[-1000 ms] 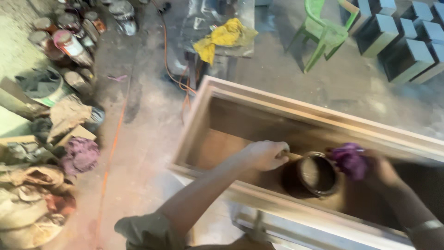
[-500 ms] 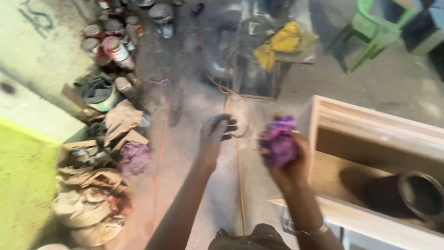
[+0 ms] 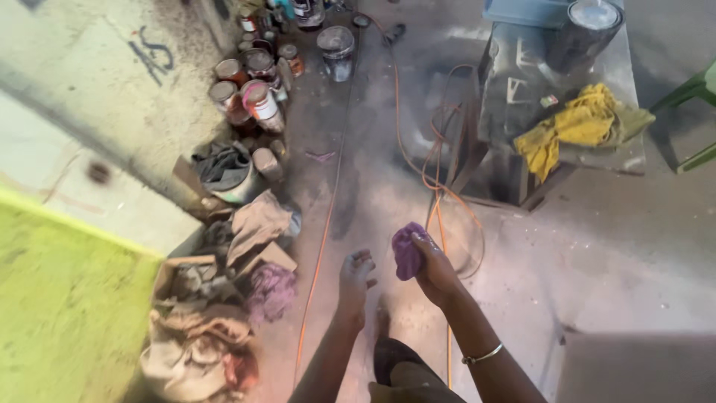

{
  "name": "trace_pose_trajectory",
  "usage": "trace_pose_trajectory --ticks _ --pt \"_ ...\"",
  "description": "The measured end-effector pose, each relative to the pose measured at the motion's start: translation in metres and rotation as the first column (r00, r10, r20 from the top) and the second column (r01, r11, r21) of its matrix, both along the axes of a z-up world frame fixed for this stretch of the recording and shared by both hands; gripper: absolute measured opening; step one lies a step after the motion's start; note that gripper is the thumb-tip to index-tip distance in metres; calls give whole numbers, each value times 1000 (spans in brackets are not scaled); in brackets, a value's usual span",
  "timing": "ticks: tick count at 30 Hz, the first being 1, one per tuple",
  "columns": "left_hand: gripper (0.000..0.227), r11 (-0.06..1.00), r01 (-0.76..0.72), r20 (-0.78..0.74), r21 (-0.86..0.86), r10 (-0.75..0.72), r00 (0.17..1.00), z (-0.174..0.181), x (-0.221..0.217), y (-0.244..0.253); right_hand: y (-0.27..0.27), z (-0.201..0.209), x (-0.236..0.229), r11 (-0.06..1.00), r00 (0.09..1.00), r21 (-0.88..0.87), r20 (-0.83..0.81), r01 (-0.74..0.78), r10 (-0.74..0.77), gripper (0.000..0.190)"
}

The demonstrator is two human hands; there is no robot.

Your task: The person uses a spray gun to apply a light-colored finish to the interior of a wooden cabinet. They then retrieve a can of dark liquid and use a purple cloth to wipe the interior surfaces, applying a dark stain or finish.

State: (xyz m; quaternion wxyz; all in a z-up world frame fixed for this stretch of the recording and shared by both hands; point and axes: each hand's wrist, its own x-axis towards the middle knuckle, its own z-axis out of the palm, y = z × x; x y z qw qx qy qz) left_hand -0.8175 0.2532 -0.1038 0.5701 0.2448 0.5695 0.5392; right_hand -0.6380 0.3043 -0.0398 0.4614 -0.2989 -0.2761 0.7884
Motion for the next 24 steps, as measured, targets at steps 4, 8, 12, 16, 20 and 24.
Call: trace_pose_trajectory --ticks 4,8,12,16,20,24 --pt "36 988 62 -18 -142 -65 998 2 -14 120 115 -4 -8 999 982 33 185 19 -25 31" --pt "37 983 127 39 -132 -123 992 2 -31 217 212 1 -23 978 927 -151 365 145 -81 31" --pt "37 976 184 101 -113 -173 980 -6 -39 330 314 4 -30 983 939 -103 323 155 -114 28" --pt "36 975 198 182 -102 -177 967 -38 -76 453 430 -10 -54 993 964 -23 243 117 -108 26" --pt "34 960 265 234 -84 -240 942 -66 -119 588 556 -17 -96 975 925 -20 320 222 -204 25" --pt "33 941 327 254 -87 -296 921 -56 -132 751 689 4 -124 937 897 -159 373 312 -236 31"
